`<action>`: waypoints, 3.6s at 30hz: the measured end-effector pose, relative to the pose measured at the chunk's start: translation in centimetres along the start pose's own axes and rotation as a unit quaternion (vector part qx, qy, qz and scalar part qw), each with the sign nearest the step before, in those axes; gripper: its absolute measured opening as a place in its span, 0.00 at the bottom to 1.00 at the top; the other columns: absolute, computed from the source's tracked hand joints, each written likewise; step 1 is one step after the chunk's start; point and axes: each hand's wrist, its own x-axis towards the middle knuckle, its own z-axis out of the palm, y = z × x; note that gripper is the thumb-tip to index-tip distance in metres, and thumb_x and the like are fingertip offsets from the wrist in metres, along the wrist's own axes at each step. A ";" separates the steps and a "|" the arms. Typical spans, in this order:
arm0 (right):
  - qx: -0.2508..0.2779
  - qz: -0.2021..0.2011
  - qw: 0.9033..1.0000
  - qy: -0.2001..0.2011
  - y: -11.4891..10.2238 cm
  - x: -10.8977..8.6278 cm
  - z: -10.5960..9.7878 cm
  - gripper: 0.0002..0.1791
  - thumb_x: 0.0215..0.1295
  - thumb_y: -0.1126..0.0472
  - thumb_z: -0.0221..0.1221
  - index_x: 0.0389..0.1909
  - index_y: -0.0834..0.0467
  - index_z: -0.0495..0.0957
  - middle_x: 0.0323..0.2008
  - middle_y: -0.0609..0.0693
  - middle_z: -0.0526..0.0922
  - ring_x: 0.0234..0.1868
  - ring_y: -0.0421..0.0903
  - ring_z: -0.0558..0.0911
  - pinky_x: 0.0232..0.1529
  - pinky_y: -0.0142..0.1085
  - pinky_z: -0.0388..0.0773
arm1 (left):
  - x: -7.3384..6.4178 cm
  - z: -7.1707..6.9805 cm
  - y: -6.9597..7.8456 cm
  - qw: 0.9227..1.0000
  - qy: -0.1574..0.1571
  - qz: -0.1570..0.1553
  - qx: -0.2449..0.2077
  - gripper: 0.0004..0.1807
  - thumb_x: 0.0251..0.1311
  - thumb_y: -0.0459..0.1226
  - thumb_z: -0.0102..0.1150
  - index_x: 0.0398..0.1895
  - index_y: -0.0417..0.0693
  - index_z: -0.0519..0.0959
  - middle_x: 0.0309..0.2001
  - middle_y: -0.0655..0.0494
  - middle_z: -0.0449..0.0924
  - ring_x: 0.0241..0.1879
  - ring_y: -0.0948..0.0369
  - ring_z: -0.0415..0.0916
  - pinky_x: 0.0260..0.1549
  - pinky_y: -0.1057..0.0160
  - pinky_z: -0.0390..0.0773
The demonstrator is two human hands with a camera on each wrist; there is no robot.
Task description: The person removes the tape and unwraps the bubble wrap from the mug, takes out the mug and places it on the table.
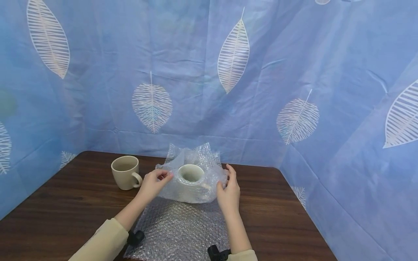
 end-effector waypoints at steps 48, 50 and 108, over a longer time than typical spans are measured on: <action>-0.309 -0.098 0.942 -0.088 -2.4 0.2 -6.4 0.12 0.53 0.65 0.65 0.40 0.61 0.85 0.65 0.61 0.66 0.70 0.63 0.53 0.61 0.67 0.46 | -2.4 -4.5 -2.8 0.952 -0.273 0.027 -0.132 0.24 0.74 0.48 0.43 0.49 0.38 0.81 0.53 0.43 0.77 0.57 0.43 0.69 0.53 0.41 0.68; -0.319 -0.100 0.938 -0.095 -2.3 0.0 -6.5 0.13 0.51 0.64 0.68 0.40 0.61 0.85 0.66 0.62 0.64 0.70 0.63 0.51 0.62 0.67 0.42 | -2.5 -4.3 -2.9 0.960 -0.257 0.012 -0.109 0.28 0.75 0.52 0.37 0.46 0.39 0.81 0.55 0.43 0.76 0.60 0.43 0.67 0.54 0.39 0.66; -0.288 0.012 0.875 -0.389 3.7 -1.7 -3.9 0.44 0.38 0.36 0.72 0.57 0.54 0.78 0.55 0.55 0.79 0.59 0.61 0.72 0.62 0.68 0.40 | -3.7 -1.8 -0.6 0.879 -0.403 0.008 0.255 0.49 0.51 0.53 0.67 0.68 0.32 0.61 0.71 0.32 0.49 0.71 0.41 0.44 0.66 0.43 0.46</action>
